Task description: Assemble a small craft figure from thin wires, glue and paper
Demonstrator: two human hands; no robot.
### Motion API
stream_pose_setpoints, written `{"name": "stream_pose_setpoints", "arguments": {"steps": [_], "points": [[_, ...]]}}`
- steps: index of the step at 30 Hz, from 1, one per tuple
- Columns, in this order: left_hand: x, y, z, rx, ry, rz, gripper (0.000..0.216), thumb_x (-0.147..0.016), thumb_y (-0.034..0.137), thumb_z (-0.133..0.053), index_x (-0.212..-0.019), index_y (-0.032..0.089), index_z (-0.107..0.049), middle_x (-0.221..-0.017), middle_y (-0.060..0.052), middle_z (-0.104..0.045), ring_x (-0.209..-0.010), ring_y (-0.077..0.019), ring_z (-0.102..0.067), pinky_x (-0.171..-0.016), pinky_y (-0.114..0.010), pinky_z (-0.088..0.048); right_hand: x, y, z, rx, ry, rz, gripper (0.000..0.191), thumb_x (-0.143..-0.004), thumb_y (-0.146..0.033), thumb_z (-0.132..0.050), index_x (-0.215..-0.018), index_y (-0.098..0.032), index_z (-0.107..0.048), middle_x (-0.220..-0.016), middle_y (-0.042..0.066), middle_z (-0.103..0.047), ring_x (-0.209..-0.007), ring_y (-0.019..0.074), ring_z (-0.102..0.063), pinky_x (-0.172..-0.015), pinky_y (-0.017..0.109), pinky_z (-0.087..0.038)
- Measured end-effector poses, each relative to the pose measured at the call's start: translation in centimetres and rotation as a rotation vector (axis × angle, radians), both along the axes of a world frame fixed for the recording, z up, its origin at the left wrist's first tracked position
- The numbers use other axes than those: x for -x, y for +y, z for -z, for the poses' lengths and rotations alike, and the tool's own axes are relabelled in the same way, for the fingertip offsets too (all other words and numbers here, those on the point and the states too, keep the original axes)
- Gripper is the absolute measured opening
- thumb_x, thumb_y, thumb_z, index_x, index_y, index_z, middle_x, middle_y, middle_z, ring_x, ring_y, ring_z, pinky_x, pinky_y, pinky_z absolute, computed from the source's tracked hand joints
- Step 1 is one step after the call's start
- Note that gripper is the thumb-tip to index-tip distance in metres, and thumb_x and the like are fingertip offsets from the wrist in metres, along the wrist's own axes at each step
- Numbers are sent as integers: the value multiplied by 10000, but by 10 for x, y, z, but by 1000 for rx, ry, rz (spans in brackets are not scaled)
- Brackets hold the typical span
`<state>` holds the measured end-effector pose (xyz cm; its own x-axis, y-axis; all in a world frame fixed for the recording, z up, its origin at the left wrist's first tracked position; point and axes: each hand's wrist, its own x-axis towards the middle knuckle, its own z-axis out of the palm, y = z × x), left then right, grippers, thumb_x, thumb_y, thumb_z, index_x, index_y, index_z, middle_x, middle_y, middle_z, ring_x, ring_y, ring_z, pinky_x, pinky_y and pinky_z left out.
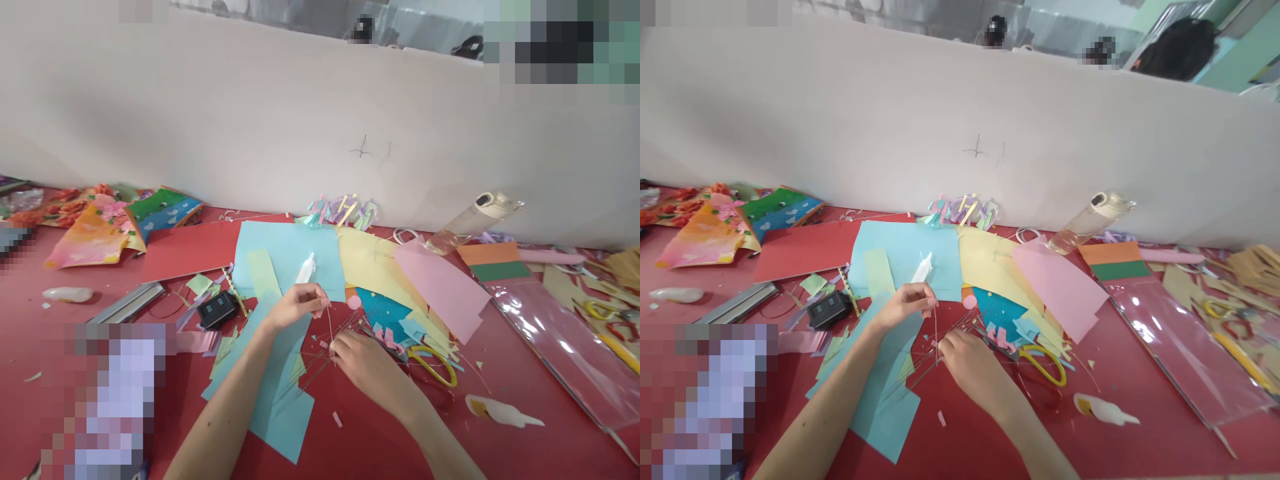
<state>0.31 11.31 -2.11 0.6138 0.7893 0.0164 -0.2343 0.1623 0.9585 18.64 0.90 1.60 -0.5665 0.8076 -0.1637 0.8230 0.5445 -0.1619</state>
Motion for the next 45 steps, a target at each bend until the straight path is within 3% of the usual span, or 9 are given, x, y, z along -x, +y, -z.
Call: {"name": "stream_pose_setpoints", "arguments": {"steps": [5, 12, 16, 20, 22, 25, 29, 32, 45], "points": [[5, 4, 4, 6, -10, -47, 293, -834, 406, -727, -753, 141, -631, -591, 11, -594, -556, -105, -543, -592, -243, -432, -11, -8, -8, -158, 126, 13, 237, -938, -24, -459, -870, -179, -624, -828, 37, -638, -778, 206, -602, -683, 326, -433], [6, 7, 9, 27, -24, -82, 305, -835, 436, -717, -772, 154, -618, -578, 23, -579, -548, -107, -540, -595, -248, -454, -30, -19, -41, -80, 436, 71, 249, -1005, -129, -423, -904, -213, -634, -878, 23, -659, -816, 157, -625, -803, 319, -491], [6, 5, 6, 25, -5, -66, 292, -842, 423, -709, -767, 156, -618, -582, 19, -584, -562, -109, -550, -592, -243, -433, -51, -26, -58, -264, 608, 100, 209, -961, -113, -509, -1050, -235, -654, -933, 44, -698, -881, 175, -674, -825, 305, -534], [6, 3, 0, 11, 19, -34, 291, -844, 412, -706, -741, 154, -617, -598, 10, -593, -564, -104, -535, -606, -250, -424, -72, -35, -64, -439, 720, 507, 155, -935, -214, -562, -1049, -252, -659, -900, 30, -727, -737, 166, -706, -680, 242, -568], [5, 3, -2, 7, 29, -29, 298, -841, 417, -707, -736, 154, -616, -604, 9, -593, -568, -105, -536, -605, -251, -422, -84, -38, -55, -345, 575, 741, 221, -956, -347, -494, -1061, -249, -662, -933, 48, -754, -786, 196, -739, -625, 236, -573], [3, 3, -4, 4, 39, -44, 322, -833, 445, -707, -735, 155, -607, -601, 11, -591, -566, -105, -538, -603, -252, -423, -104, -47, -24, -238, 323, 864, 335, -924, -431, -396, -944, -246, -675, -914, 82, -786, -859, 268, -763, -606, 290, -586], [2, 4, -4, 5, 44, -56, 362, -810, 484, -718, -727, 152, -599, -588, 14, -581, -550, -103, -532, -587, -251, -425, -130, -70, 25, -13, 150, 829, 331, -807, -360, -433, -1008, -234, -664, -870, 90, -797, -787, 275, -779, -571, 304, -590], [2, 4, -4, 5, 47, -59, 362, -809, 484, -719, -730, 152, -599, -594, 13, -583, -555, -104, -535, -588, -251, -429, -141, -85, 45, -59, 86, 805, 366, -803, -355, -420, -1042, -224, -665, -876, 106, -798, -803, 284, -780, -572, 316, -587], [2, 3, -4, 9, 60, -41, 320, -841, 450, -699, -759, 157, -601, -613, 14, -589, -574, -104, -544, -605, -251, -444, -153, -116, 54, -266, -94, 985, 393, -898, -405, -391, -1073, -156, -640, -803, 168, -763, -732, 332, -751, -474, 354, -523]]}}
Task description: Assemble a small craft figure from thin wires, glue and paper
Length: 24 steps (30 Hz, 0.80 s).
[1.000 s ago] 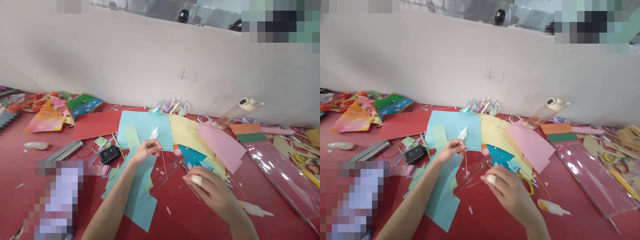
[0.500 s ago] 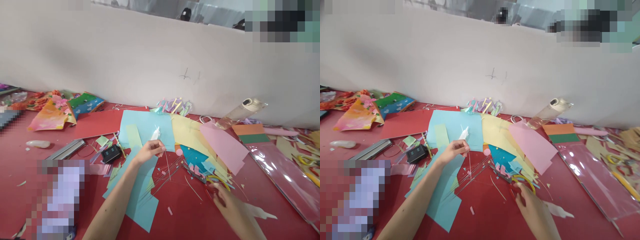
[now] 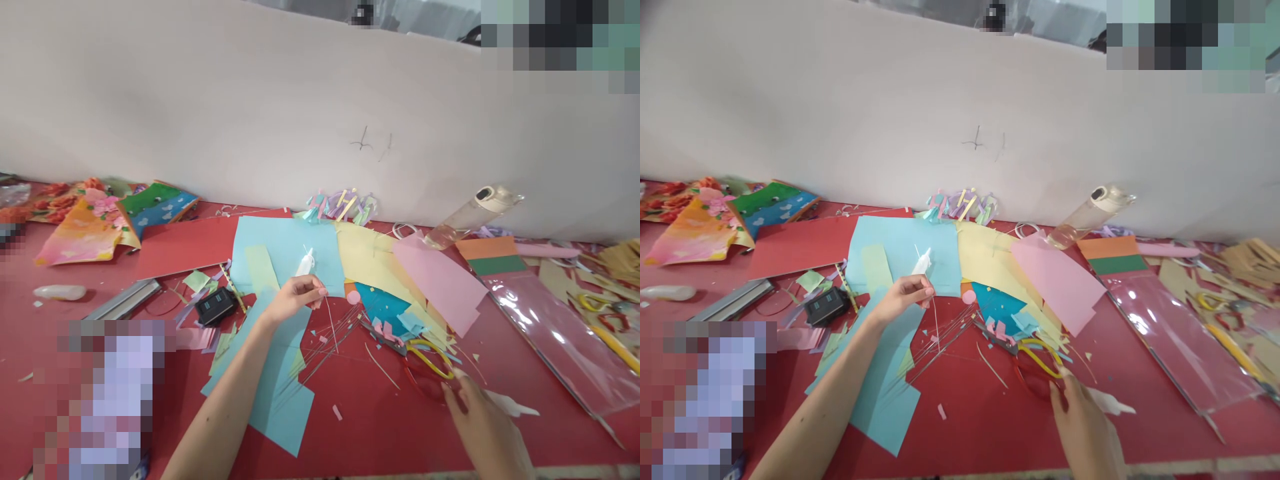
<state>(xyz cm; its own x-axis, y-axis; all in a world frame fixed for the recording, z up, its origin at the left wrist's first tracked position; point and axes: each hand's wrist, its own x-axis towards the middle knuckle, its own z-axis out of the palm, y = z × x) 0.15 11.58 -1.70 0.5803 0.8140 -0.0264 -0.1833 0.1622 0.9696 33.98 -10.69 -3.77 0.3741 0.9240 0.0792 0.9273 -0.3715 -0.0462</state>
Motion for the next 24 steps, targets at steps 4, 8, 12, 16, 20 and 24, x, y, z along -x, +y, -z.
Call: {"name": "stream_pose_setpoints", "arguments": {"steps": [4, 8, 12, 16, 20, 24], "points": [[-1, 0, 1, -2, -6, 5, 326, -841, 453, -701, -759, 155, -600, -617, 14, -589, -577, -103, -540, -607, -252, -444, 6, 14, -3, -65, -15, -66, 413, -912, -403, -366, -1047, -152, -665, -903, 183, -769, -774, 330, -749, -541, 372, -542], [-2, -1, 1, -10, -12, 11, 335, -834, 460, -707, -761, 150, -605, -610, 14, -584, -569, -102, -534, -604, -252, -443, 3, 40, 0, -100, -7, -122, 381, -900, -376, -367, -938, -171, -685, -870, 163, -771, -721, 308, -736, -530, 360, -518], [-1, 0, 1, -17, -17, 7, 336, -836, 463, -705, -759, 151, -608, -609, 14, -583, -568, -100, -532, -608, -253, -446, 0, 56, -1, -51, 76, -153, 337, -889, -393, -390, -781, -221, -659, -770, 112, -764, -623, 270, -720, -489, 324, -481], [1, 1, 1, -15, -22, -3, 333, -838, 463, -703, -760, 154, -607, -607, 14, -588, -567, -100, -531, -607, -252, -447, 4, 53, -16, -103, 52, -200, 383, -930, -458, -378, -820, -223, -660, -819, 104, -767, -672, 269, -732, -481, 307, -457], [1, 1, 2, -12, -25, -9, 332, -836, 464, -704, -763, 155, -609, -611, 11, -594, -572, -101, -537, -603, -250, -445, 15, 43, -45, -225, -31, -270, 470, -976, -508, -338, -859, -218, -689, -815, 102, -763, -691, 257, -722, -527, 310, -449], [-1, 0, 2, -11, -23, 2, 339, -826, 470, -712, -749, 155, -613, -603, 13, -584, -567, -102, -534, -592, -247, -439, 26, 57, -76, -421, -125, -216, 363, -986, -449, -457, -857, -206, -695, -691, 74, -707, -594, 205, -645, -606, 306, -448]]}}
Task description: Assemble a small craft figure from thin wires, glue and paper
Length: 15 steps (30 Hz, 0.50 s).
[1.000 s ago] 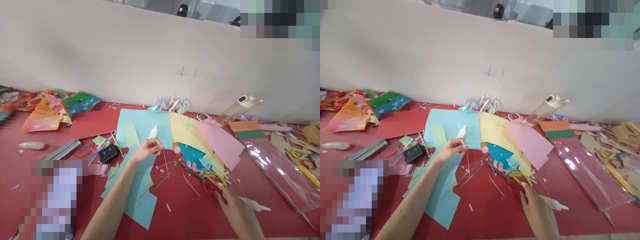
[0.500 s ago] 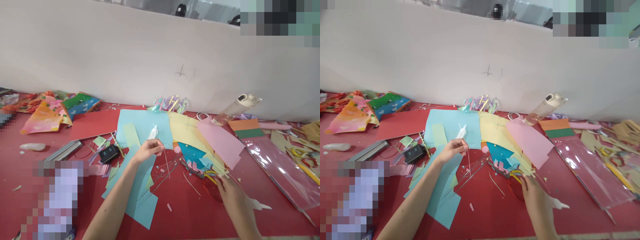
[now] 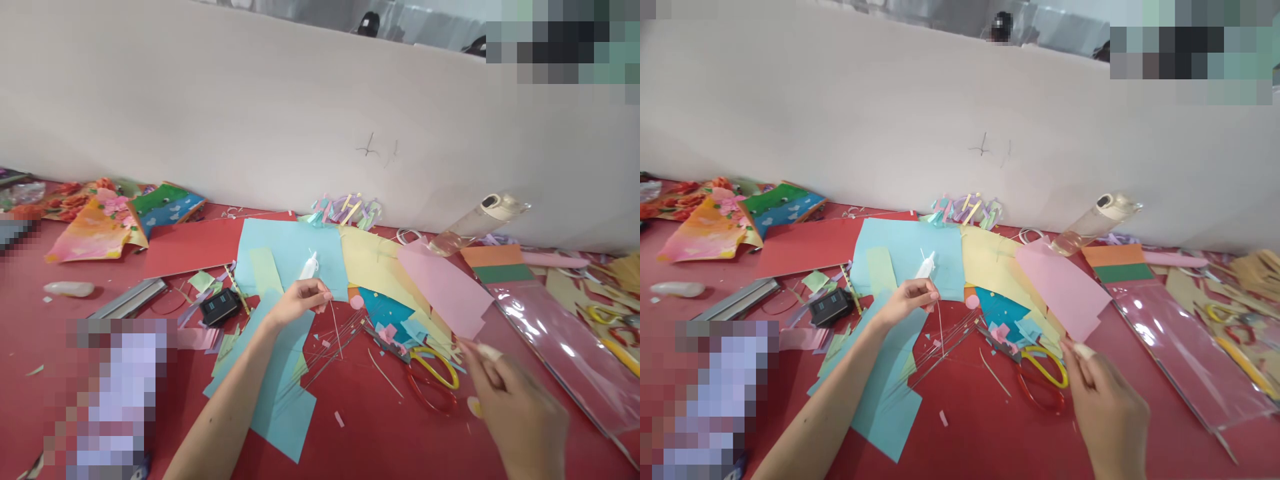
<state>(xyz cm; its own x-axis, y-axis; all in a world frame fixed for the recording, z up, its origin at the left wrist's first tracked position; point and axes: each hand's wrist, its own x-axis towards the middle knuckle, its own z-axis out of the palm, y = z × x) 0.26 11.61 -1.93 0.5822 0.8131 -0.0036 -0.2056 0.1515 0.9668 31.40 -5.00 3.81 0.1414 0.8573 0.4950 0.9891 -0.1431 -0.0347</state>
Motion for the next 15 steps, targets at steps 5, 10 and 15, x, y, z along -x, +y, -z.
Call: {"name": "stream_pose_setpoints", "arguments": {"steps": [5, 10, 15], "points": [[-3, -2, 1, -4, 8, 10, 342, -821, 471, -720, -758, 149, -621, -614, 5, -596, -577, -106, -545, -602, -249, -443, 4, 70, -12, -50, 61, 54, 425, -979, -465, -430, -875, -169, -717, -634, 74, -643, -558, 198, -549, -570, 303, -398], [-5, -3, 2, -10, 25, -5, 364, -826, 487, -714, -760, 142, -621, -616, -10, -607, -576, -113, -557, -593, -249, -442, 44, 117, -13, 32, 406, -51, 403, -929, -510, -506, -940, -167, -716, -664, 41, -638, -581, 172, -539, -595, 271, -407], [-3, 0, 2, -10, 40, -73, 377, -827, 507, -704, -786, 139, -629, -622, -11, -616, -575, -115, -562, -580, -237, -434, 109, 120, -15, 501, 834, -397, 439, -937, -570, -477, -837, -193, -677, -642, -26, -555, -542, 129, -435, -542, 241, -362]]}}
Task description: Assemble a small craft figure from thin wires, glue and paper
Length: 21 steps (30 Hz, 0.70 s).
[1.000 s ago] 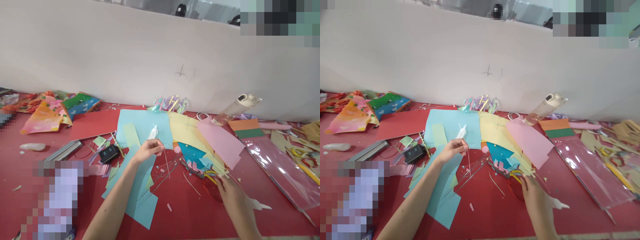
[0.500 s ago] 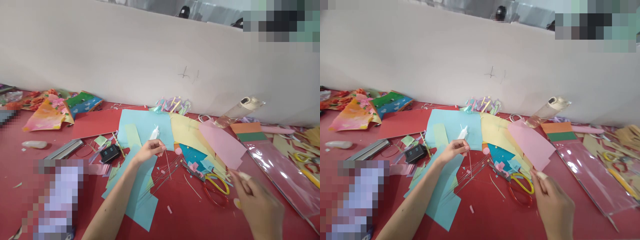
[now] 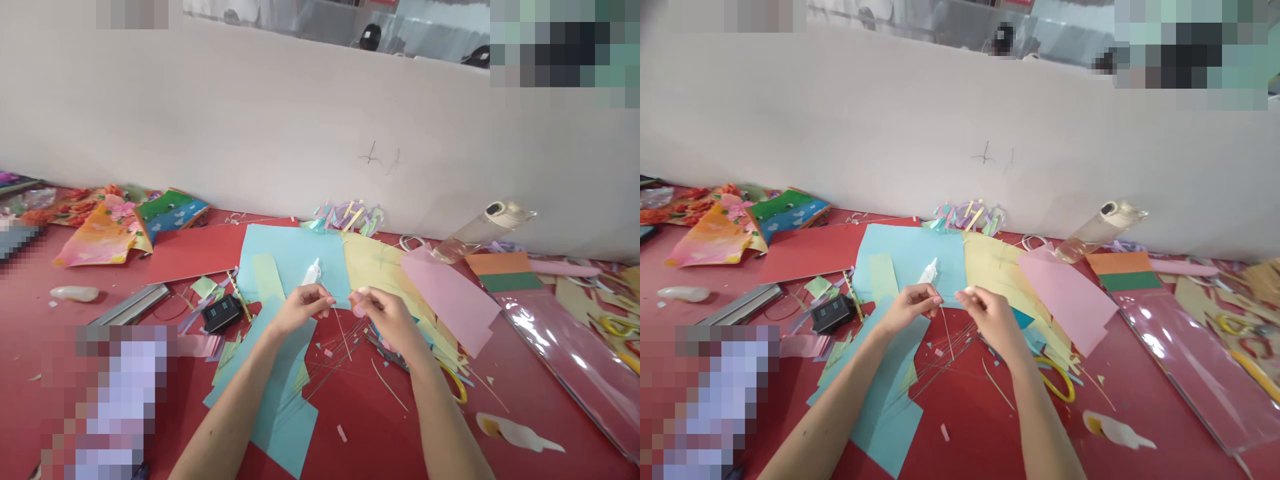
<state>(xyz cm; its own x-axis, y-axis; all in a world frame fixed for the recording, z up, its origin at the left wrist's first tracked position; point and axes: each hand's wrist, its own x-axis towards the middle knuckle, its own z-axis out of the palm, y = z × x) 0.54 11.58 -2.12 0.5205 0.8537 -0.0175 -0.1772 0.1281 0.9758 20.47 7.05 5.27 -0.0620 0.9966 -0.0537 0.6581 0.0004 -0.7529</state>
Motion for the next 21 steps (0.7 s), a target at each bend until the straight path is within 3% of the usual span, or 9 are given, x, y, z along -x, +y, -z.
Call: {"name": "stream_pose_setpoints", "arguments": {"steps": [3, 5, 9, 14, 21], "points": [[2, 3, 1, -3, -9, -50, 381, -828, 514, -696, -777, 144, -623, -624, -2, -612, -577, -111, -549, -585, -234, -428, 22, 4, 2, 86, 70, -132, 363, -913, -546, -539, -839, -205, -640, -570, -79, -340, -517, 111, -306, -499, 229, -266], [3, 4, 1, -4, -14, -83, 376, -829, 505, -697, -758, 145, -616, -617, 4, -605, -574, -108, -535, -580, -230, -412, 29, 9, 3, 85, 79, -143, 298, -894, -501, -586, -827, -212, -608, -584, -87, -292, -534, 109, -291, -515, 222, -267], [4, 6, 2, -9, -29, -169, 356, -843, 484, -683, -749, 154, -593, -620, 10, -597, -579, -108, -520, -604, -238, -410, 35, 16, 4, 97, 35, -163, 248, -900, -442, -578, -806, -214, -602, -582, -78, -334, -534, 113, -299, -501, 223, -257], [6, 6, 0, -13, -27, -235, 338, -856, 463, -669, -733, 160, -583, -598, 14, -578, -584, -116, -509, -615, -245, -394, 37, 19, 4, -16, 6, -238, 247, -947, -335, -494, -799, -201, -639, -659, -20, -537, -586, 130, -413, -550, 230, -335], [7, 4, -1, -3, -30, -332, 339, -866, 464, -659, -731, 168, -562, -586, 29, -549, -568, -107, -470, -601, -236, -373, 30, 22, 8, 52, 52, -246, 227, -938, -320, -522, -756, -206, -597, -638, -43, -508, -581, 121, -363, -560, 235, -306]]}}
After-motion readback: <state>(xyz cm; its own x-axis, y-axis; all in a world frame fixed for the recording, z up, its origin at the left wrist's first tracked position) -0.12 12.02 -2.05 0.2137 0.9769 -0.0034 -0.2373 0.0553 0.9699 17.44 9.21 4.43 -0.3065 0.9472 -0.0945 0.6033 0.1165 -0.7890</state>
